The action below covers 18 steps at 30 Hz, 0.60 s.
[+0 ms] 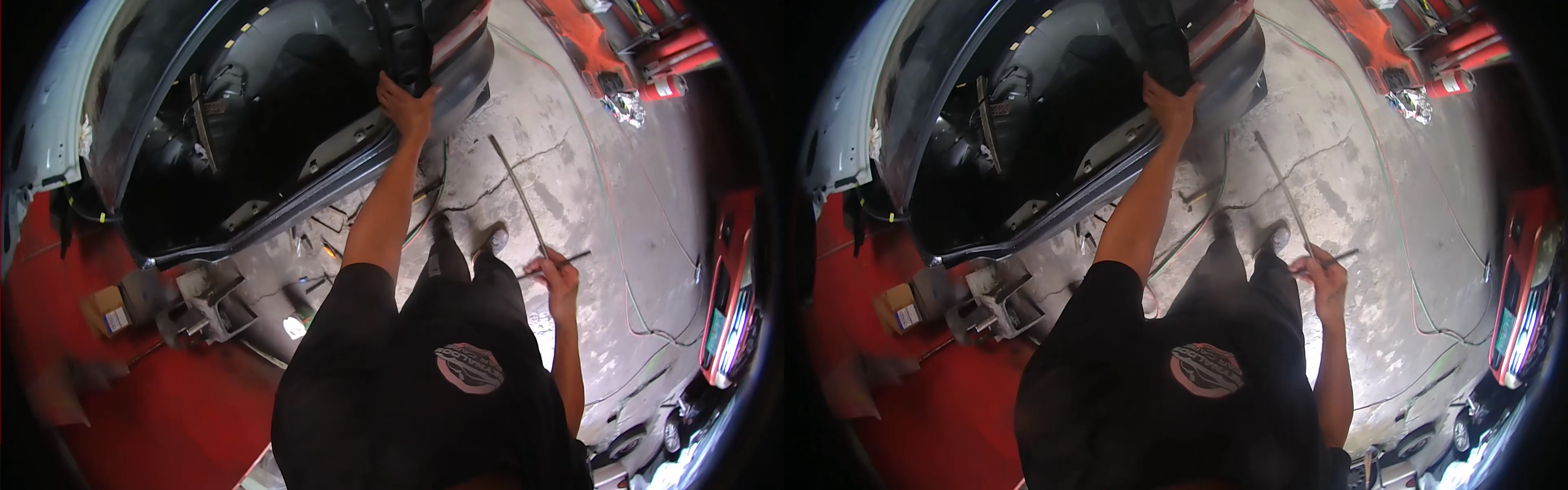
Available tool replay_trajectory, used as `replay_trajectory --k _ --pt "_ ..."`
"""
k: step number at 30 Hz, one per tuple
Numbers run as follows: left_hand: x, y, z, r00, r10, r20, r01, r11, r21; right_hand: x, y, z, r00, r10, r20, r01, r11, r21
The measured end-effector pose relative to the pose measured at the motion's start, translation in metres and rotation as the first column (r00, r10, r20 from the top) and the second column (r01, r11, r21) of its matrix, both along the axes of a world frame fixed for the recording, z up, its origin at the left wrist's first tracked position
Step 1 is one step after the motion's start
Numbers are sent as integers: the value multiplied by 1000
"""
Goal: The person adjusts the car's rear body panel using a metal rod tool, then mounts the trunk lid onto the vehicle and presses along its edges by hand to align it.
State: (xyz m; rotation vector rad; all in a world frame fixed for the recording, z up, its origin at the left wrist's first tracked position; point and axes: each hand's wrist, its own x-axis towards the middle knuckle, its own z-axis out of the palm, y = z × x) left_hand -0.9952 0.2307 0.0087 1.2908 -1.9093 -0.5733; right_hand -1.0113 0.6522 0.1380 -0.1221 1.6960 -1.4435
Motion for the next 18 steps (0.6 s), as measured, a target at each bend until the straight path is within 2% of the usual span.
replay_trajectory --k 2,4,6,10,14,18 --pt "5 -8 -3 998 -53 -37 56 995 77 11 -33 1 1000 -13 18 14 998 -65" --pt "8 -14 -5 995 -85 -51 91 989 120 15 -55 -13 978 101 -182 -116 991 -68" --pt "9 -17 -6 994 -99 -37 103 986 132 17 -81 -13 942 153 -299 -176 983 -51" --pt "12 -20 -9 992 -127 2 126 987 100 22 -126 -21 904 179 -388 -179 983 38" --pt "11 -22 -11 990 -144 -4 144 986 88 29 -150 -48 879 52 -475 -56 998 5" --pt "11 -21 -7 992 -129 12 126 983 135 27 -157 -45 862 136 -489 -118 991 69"
